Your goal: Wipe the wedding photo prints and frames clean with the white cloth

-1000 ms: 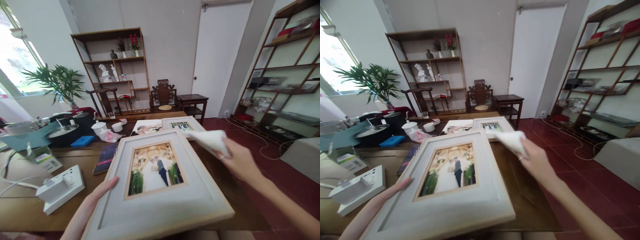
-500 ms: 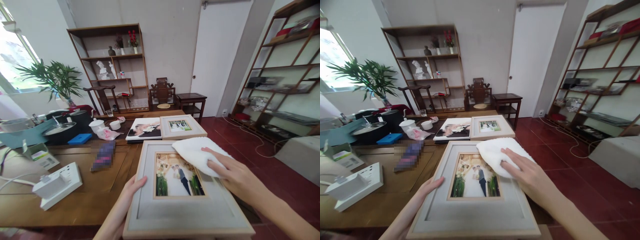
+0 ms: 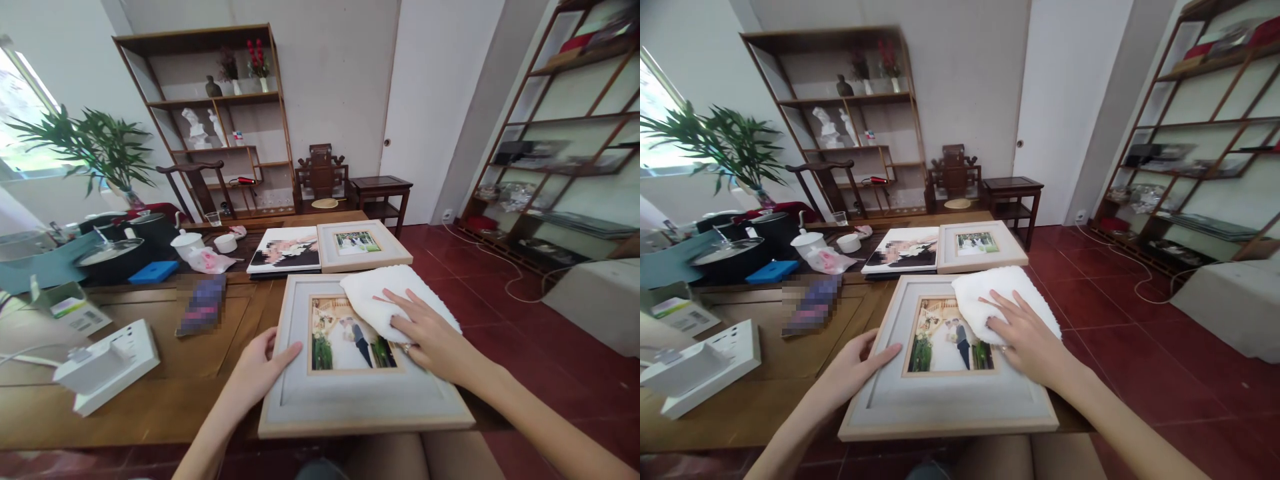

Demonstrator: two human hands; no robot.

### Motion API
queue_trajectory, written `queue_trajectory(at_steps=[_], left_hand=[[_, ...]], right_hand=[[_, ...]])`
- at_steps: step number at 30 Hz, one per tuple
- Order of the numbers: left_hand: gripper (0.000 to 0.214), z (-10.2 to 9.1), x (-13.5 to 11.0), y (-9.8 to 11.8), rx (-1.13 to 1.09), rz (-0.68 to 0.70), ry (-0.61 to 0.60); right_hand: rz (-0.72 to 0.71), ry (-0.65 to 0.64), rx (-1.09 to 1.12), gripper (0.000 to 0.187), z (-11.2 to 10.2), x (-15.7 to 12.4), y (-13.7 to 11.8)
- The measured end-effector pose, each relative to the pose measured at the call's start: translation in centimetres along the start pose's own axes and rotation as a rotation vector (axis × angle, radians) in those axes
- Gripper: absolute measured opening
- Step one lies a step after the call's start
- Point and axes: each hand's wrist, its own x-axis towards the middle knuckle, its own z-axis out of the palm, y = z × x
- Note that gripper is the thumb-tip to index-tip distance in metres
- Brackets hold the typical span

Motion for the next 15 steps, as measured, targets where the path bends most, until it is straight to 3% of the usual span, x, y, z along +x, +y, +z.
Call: queue_trajectory(at_steps=[2,4,6,8,11,13,15], left_hand=[[0.067,0.0,0.5,-0.2,0.213,0.146,0.151],[0.062,0.3,0.9,-0.5,0.336,0.319,0.238],[0.048,0.8,1.1,-0.9,0.388,0.54,0.214],[0.042,1.1,1.3,-1.3,0.412,0.697,0.135],[0.044,1.2,1.5,-1.9,0.42,0.736,0.023],[0.044,1.0,1.7,-2.1,0.427,0.698,-0.006],[0.044,0.9,1.7,-2.2,0.437,0.664,-0.006]], right_hand=[[0.002,0.014,-0.025,0.036,0.2,-0.1,0.0],[0.019,0.045,-0.045,0.038,0.3,-0.3,0.1],[0.076,0.136,-0.064,0.04,0.2,-0.4,0.4],[0.157,0.307,-0.11,0.037,-0.2,-0.4,1.0],[0.183,0.53,-0.202,0.029,-0.9,0.2,1.6],[0.106,0.486,-0.222,0.03,-1.2,1.0,1.7],[0.031,0.314,-0.206,0.035,-1.0,1.9,1.4]])
